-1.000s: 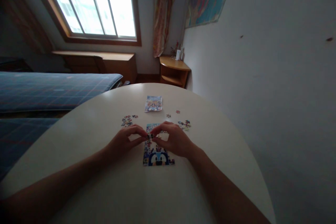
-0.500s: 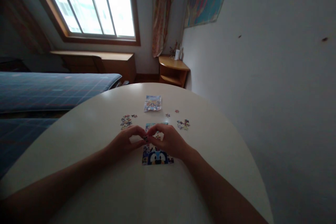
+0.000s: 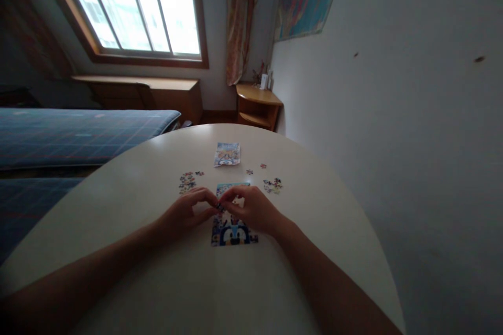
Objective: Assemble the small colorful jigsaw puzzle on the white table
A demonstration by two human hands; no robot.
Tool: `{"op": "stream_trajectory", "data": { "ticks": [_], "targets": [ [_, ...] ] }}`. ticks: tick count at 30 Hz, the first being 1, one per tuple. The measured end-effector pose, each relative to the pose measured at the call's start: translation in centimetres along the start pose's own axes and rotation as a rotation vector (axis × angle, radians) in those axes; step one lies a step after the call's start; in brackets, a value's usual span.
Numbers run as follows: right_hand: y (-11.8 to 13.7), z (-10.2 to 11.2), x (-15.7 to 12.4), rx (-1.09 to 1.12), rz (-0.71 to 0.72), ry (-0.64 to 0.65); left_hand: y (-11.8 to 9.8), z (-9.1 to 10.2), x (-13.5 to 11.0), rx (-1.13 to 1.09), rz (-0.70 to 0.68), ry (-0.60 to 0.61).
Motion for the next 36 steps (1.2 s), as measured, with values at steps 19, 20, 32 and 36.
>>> {"op": "stream_trajectory", "data": {
  "ticks": [19, 20, 32, 36],
  "targets": [
    [-0.9, -0.1, -0.2, -0.007, -0.021, 0.098, 0.2, -0.5, 0.1, 0.048, -0.025, 0.025],
    [-1.0, -0.1, -0.2, -0.013, -0.023, 0.096, 0.2, -0.6, 0.1, 0.05, -0.035, 0.033],
    [-2.6, 0.7, -0.1, -0.053, -0.111, 0.067, -0.9, -1.6, 0.1, 0.169, -0.109, 0.132],
    [-3.0, 1.0, -0.2, -0.048, -0.15, 0.064, -1.2, -2.0, 0.0, 0.209, -0.1, 0.17]
  ]
}}
Point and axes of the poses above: each hand's wrist, its own x-axis towards the middle knuckle, its own z-axis out of the back of the hand, y = z × x, the point moved 10 cm from there along x, towards the middle knuckle, and after that the axes turned 7 degrees about y, right-handed, at the moved point
